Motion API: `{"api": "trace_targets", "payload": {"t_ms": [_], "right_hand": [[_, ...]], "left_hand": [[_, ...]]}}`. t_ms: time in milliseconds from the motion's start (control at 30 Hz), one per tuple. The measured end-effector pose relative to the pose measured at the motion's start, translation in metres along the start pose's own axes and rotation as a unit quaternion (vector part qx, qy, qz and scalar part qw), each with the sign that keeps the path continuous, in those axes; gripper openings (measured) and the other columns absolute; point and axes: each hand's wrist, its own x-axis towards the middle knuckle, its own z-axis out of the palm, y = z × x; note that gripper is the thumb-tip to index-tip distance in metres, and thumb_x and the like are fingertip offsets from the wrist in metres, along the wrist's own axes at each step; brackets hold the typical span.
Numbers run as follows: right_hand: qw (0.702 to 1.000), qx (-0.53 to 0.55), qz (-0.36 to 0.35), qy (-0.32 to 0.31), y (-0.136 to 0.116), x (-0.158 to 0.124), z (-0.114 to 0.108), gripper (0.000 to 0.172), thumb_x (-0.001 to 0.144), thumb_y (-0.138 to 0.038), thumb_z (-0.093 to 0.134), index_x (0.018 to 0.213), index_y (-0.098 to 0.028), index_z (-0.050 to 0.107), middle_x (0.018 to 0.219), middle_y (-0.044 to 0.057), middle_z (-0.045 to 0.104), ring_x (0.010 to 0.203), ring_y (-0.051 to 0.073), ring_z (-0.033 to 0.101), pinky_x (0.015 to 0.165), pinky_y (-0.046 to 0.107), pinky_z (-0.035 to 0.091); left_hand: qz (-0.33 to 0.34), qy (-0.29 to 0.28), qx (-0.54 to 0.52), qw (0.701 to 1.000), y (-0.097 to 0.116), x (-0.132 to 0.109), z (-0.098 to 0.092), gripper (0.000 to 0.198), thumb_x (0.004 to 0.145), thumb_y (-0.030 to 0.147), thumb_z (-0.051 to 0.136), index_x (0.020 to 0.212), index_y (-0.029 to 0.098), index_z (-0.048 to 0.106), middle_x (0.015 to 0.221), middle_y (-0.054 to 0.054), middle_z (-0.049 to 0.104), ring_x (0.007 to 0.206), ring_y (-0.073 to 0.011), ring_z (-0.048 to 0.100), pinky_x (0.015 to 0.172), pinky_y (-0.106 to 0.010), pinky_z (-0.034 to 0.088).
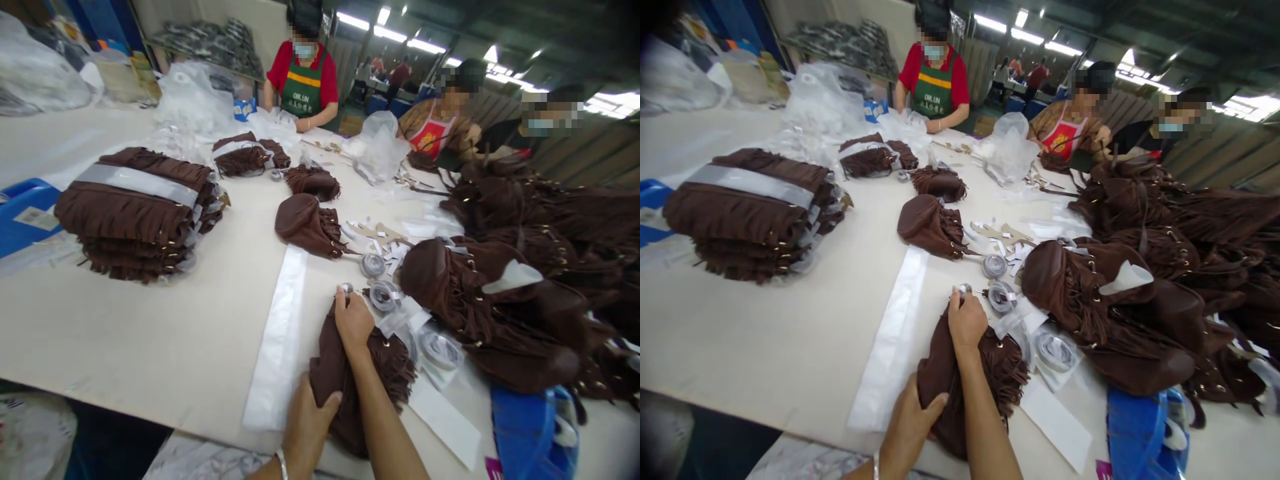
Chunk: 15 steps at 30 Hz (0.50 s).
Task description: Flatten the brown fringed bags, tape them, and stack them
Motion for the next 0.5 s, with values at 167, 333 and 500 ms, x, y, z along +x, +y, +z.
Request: {"api": "trace_targets", "payload": {"t_ms": [167, 333, 500], "right_hand": [[0.998, 0.044, 0.005, 0.037, 0.010, 0.001, 0.013, 0.055, 0.103, -0.046, 0.022, 0.084, -0.017, 0.064, 0.079, 0.007, 0.069, 0.072, 0.017, 0.060, 0.063, 0.028, 0.030], [0.996, 0.072, 0.010, 0.055, 0.014, 0.003, 0.019, 0.056, 0.103, -0.046, 0.023, 0.082, -0.016, 0.066, 0.075, 0.008, 0.069, 0.064, 0.016, 0.056, 0.059, 0.029, 0.025], [0.994, 0.080, 0.014, 0.071, 0.017, 0.007, 0.015, 0.056, 0.103, -0.046, 0.025, 0.080, -0.017, 0.067, 0.071, 0.007, 0.069, 0.059, 0.016, 0.054, 0.057, 0.029, 0.023]], "left_hand": [[0.038, -0.057, -0.035, 0.997, 0.005, 0.005, -0.026, 0.065, 0.085, 0.033, 0.062, 0.144, 0.020, 0.035, 0.120, -0.011, 0.065, 0.110, -0.0247, 0.062, 0.099, -0.038, 0.047], [0.212, -0.098, 0.103, 0.967, 0.016, 0.031, -0.054, 0.034, 0.090, 0.016, 0.039, 0.116, 0.023, 0.061, 0.128, -0.008, 0.058, 0.120, -0.0221, 0.052, 0.108, -0.040, 0.038], [0.310, -0.153, 0.266, 0.900, 0.027, 0.053, -0.055, 0.038, 0.075, 0.000, 0.037, 0.100, 0.021, 0.057, 0.100, -0.005, 0.060, 0.095, -0.0193, 0.057, 0.088, -0.034, 0.047]]}}
